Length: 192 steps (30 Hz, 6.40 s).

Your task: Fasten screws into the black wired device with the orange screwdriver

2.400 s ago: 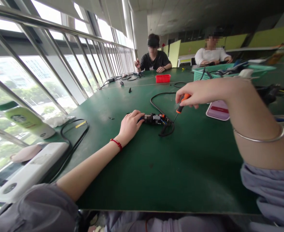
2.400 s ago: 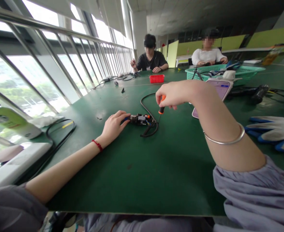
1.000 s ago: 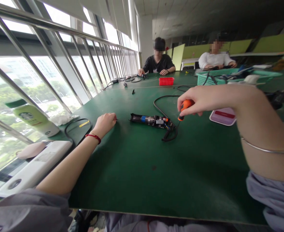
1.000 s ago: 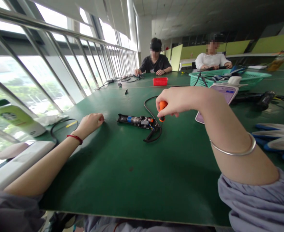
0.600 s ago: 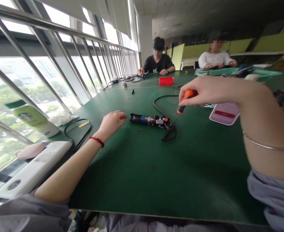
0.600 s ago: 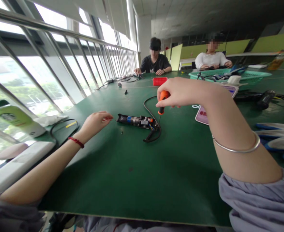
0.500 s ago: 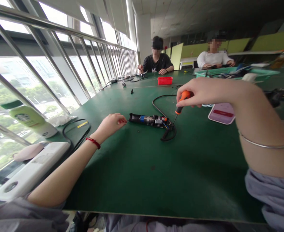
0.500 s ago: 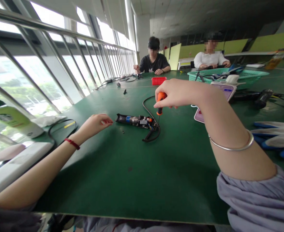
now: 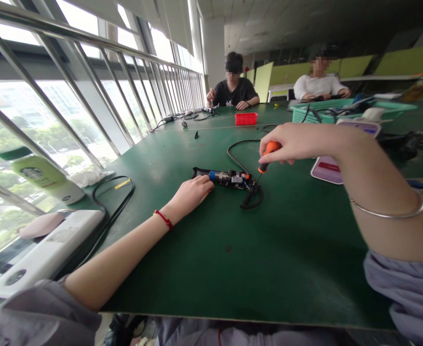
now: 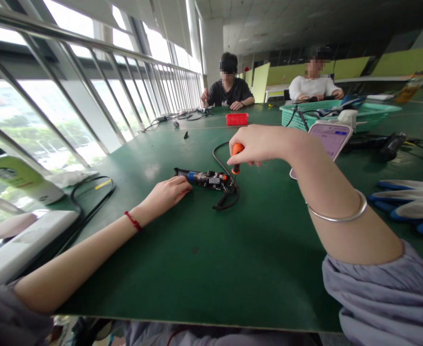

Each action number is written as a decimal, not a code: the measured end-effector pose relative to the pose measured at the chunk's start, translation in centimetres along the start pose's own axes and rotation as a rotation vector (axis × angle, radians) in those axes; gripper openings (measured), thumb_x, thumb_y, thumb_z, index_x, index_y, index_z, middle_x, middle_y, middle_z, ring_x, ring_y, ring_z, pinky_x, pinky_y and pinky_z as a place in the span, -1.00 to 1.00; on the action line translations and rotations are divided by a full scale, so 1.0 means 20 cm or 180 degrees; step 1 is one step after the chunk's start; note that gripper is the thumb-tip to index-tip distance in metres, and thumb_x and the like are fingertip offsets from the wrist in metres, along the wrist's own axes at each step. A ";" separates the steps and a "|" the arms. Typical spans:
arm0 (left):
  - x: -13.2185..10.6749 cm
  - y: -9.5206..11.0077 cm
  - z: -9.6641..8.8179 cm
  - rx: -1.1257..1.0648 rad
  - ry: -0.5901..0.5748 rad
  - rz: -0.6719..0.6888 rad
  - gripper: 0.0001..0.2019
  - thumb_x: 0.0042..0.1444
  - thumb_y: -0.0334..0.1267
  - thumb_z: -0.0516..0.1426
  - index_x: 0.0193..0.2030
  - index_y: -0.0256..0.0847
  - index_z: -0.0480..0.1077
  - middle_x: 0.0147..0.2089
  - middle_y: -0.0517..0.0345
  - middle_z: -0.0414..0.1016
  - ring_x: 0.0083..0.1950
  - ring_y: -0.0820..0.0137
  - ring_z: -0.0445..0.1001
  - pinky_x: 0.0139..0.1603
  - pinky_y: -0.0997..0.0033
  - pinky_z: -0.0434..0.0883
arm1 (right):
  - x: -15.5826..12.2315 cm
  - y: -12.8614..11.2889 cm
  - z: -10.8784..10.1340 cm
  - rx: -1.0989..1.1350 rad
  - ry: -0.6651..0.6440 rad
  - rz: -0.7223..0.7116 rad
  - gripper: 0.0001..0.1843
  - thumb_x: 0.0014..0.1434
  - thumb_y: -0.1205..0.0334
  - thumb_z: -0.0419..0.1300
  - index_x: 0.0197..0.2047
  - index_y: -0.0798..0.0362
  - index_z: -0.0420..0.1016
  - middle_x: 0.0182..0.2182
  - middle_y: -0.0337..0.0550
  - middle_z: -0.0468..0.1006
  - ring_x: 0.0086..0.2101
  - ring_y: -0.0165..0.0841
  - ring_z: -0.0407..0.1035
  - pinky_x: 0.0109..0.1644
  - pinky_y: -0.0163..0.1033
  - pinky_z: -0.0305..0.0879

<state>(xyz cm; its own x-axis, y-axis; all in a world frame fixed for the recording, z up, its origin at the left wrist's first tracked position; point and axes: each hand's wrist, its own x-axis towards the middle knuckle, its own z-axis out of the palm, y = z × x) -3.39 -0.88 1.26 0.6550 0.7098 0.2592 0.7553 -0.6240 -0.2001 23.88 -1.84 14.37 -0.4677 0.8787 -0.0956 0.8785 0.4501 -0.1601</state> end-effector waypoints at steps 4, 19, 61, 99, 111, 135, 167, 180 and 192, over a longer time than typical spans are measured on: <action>0.00 0.02 0.00 -0.0498 0.0248 -0.0008 -0.82 0.22 -0.33 -0.04 -0.22 -0.22 0.39 -0.19 0.05 0.44 -0.20 0.36 0.42 -0.24 0.43 0.39 | 0.00 -0.01 0.00 -0.0029 -0.0039 -0.0103 -0.59 0.05 -0.15 0.08 -0.30 0.02 0.47 -0.49 -0.16 0.52 -0.51 -0.33 0.37 -0.43 -0.22 0.15; 0.03 0.12 0.03 -0.2812 0.1315 -0.0869 -0.89 0.07 -0.32 0.12 -0.30 -0.24 0.47 -0.28 0.15 0.53 -0.28 0.43 0.49 -0.22 0.44 0.47 | -0.07 -0.22 0.04 0.0287 -0.0299 -0.1242 -0.64 0.12 -0.06 0.08 -0.19 -0.01 0.53 -0.40 -0.18 0.55 -0.50 -0.42 0.34 -0.44 -0.30 0.08; 0.01 0.09 0.04 -0.0245 0.1320 0.0218 -0.71 0.30 -0.30 -0.13 -0.07 -0.20 0.39 -0.13 0.05 0.43 -0.11 0.41 0.39 -0.13 0.49 0.39 | -0.05 -0.19 0.04 0.0388 -0.0290 -0.0786 -0.65 0.10 -0.07 0.08 -0.29 0.02 0.52 -0.49 -0.17 0.54 -0.55 -0.41 0.35 -0.47 -0.30 0.11; 0.10 0.16 0.12 -0.1527 0.1399 0.0135 -0.76 0.21 -0.25 0.06 -0.03 -0.07 0.47 -0.02 0.19 0.53 0.02 0.34 0.49 0.15 0.22 0.37 | -0.04 -0.19 0.05 0.0361 -0.0249 -0.0718 -0.66 0.11 -0.06 0.08 -0.32 0.01 0.52 -0.54 -0.20 0.52 -0.57 -0.43 0.34 -0.48 -0.29 0.13; 0.06 0.14 0.07 -0.0111 0.1407 0.1020 -0.67 0.26 -0.40 -0.04 0.13 -0.20 0.31 0.01 0.10 0.51 0.21 0.35 0.31 0.25 0.22 0.28 | -0.07 -0.18 0.04 -0.0169 -0.0088 -0.0690 -0.67 0.09 -0.04 0.08 -0.24 -0.06 0.54 -0.38 -0.18 0.57 -0.46 -0.34 0.37 -0.41 -0.25 0.12; 0.13 -0.07 0.15 -0.1293 0.0618 -0.0126 -0.39 0.02 0.13 0.15 0.14 -0.18 0.29 0.17 -0.04 0.33 0.23 0.16 0.22 0.25 0.09 0.17 | -0.13 -0.14 -0.04 -0.0094 0.1092 -0.0762 -0.71 0.08 0.00 0.12 -0.27 -0.01 0.53 -0.37 -0.16 0.51 -0.40 -0.33 0.35 -0.35 -0.21 0.11; 0.19 -0.03 0.15 -0.0959 0.0634 -0.0165 -0.49 0.09 0.08 0.10 0.11 -0.16 0.27 0.10 0.00 0.34 0.16 0.18 0.26 0.23 0.10 0.15 | -0.02 -0.09 0.00 -0.0105 0.1126 -0.0612 -0.69 0.06 0.01 0.11 -0.27 0.04 0.51 -0.38 -0.14 0.52 -0.42 -0.37 0.32 -0.37 -0.25 0.05; 0.18 -0.03 0.14 -0.0832 0.0648 -0.0263 -0.48 0.07 0.12 0.10 0.08 -0.15 0.29 0.05 0.01 0.37 0.11 0.16 0.28 0.26 0.00 0.07 | 0.00 -0.24 0.23 -0.0087 0.1804 -0.0757 -0.64 0.10 -0.07 0.08 -0.26 0.01 0.52 -0.46 -0.16 0.55 -0.45 -0.35 0.37 -0.39 -0.28 0.12; 0.18 -0.02 0.13 -0.0591 0.0559 -0.0411 -0.45 0.01 0.25 0.06 -0.07 -0.16 0.35 -0.11 0.04 0.38 -0.08 0.19 0.33 0.00 0.19 0.25 | -0.20 0.01 0.62 0.0519 0.4064 -0.0612 -0.94 0.13 0.24 0.17 -0.36 0.00 0.45 -0.53 -0.28 0.54 -0.59 -0.47 0.34 -0.52 -0.34 0.19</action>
<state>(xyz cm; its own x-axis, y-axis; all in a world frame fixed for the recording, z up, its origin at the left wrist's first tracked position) -1.35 2.82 -0.24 0.5281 0.7298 0.4341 0.8051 -0.5929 0.0174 24.80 -7.30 2.44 -0.0820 0.3729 0.9242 0.7440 0.6399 -0.1922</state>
